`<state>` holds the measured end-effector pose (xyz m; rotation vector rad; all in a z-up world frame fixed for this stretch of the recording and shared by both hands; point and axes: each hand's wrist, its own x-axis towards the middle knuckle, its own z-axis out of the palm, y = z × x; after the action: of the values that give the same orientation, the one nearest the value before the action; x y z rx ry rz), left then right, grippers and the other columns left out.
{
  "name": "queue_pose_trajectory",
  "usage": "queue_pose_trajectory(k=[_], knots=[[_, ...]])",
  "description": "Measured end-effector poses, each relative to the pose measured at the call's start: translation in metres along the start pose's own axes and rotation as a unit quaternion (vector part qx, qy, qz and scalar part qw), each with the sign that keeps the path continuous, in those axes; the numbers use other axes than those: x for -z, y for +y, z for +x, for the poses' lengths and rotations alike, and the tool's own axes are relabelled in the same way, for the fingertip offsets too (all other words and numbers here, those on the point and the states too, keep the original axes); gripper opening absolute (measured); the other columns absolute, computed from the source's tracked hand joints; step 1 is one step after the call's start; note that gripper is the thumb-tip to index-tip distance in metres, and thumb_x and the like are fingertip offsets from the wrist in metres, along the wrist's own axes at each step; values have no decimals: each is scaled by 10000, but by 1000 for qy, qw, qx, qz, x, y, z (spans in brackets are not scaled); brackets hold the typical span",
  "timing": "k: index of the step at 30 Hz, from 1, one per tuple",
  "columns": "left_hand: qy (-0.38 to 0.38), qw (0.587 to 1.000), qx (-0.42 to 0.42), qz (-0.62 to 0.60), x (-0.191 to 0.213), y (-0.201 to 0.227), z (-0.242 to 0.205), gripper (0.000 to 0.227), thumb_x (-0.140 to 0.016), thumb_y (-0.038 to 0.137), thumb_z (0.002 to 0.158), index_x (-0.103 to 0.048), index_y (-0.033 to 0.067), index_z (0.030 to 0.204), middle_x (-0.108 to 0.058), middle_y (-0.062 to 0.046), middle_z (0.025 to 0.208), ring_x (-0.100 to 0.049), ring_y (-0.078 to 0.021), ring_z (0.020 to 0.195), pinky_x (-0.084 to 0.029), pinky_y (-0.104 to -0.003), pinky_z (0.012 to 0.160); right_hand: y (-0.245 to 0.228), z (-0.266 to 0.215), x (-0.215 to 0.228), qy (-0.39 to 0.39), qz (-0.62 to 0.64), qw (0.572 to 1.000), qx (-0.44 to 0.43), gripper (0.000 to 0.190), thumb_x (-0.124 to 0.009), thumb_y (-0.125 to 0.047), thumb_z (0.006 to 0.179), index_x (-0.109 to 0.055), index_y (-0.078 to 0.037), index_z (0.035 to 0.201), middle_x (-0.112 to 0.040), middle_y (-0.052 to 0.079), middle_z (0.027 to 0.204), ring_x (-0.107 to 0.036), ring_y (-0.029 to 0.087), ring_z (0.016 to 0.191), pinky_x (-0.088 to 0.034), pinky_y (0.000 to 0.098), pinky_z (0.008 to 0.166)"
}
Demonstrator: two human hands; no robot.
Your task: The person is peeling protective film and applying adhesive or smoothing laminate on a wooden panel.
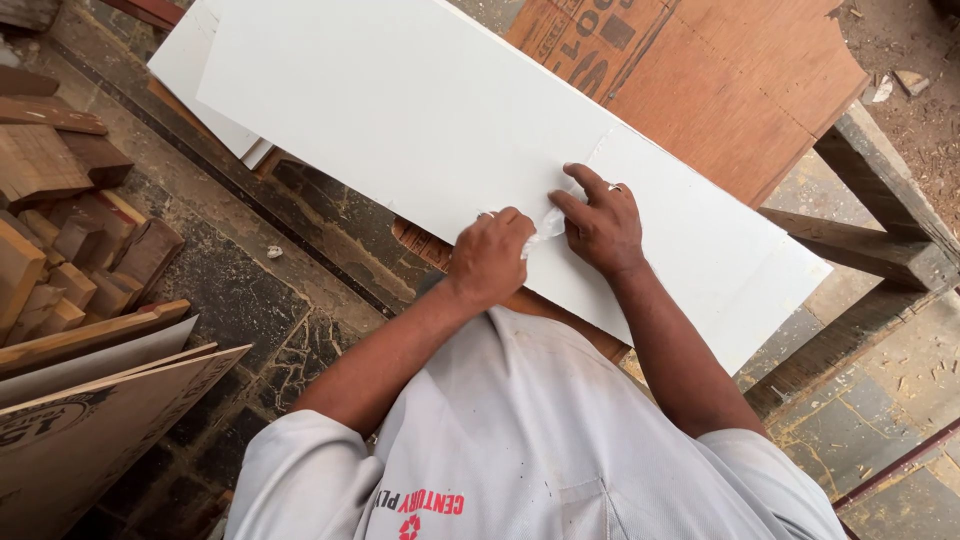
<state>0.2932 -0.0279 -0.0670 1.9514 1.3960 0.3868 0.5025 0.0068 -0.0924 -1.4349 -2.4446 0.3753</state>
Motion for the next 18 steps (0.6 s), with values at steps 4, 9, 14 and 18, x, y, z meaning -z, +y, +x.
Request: queue_pose_trajectory(k=[4, 9, 14, 18], knots=[[16, 999, 36, -16, -6, 20, -17, 219, -679, -18, 769, -656, 37, 980, -650, -126, 964, -645, -312, 822, -545, -439, 729, 9, -8, -7, 18, -5, 999, 41, 278, -782, 5, 793, -744, -155, 1017, -690, -5, 1324, -637, 147, 788, -428, 336, 696], [37, 994, 58, -85, -6, 45, -32, 222, -690, 27, 785, -667, 45, 1005, -669, -127, 991, -654, -347, 875, -535, -470, 777, 10, -13, -12, 12, 32, 998, 57, 201, -791, -12, 810, -724, -105, 976, -730, 5, 1221, -614, 181, 745, -442, 342, 707], [-40, 983, -2, -178, 3, 71, -38, 261, -687, 41, 787, -678, 67, 1046, -684, -117, 1030, -672, -349, 948, -539, -461, 854, -7, -2, 6, 5, 31, 996, 83, 298, -800, -107, 753, -761, -125, 1048, -687, 40, 1048, -645, 212, 807, -458, 369, 719], [118, 993, 15, -26, -8, 16, -32, 640, -826, 263, 774, -586, -39, 1285, -581, -187, 1319, -560, -374, 1209, -478, -486, 968, -5, -2, 4, 30, 46, 995, 81, 256, -839, -164, 778, -764, -153, 1022, -674, 36, 1006, -634, 210, 783, -465, 375, 702]])
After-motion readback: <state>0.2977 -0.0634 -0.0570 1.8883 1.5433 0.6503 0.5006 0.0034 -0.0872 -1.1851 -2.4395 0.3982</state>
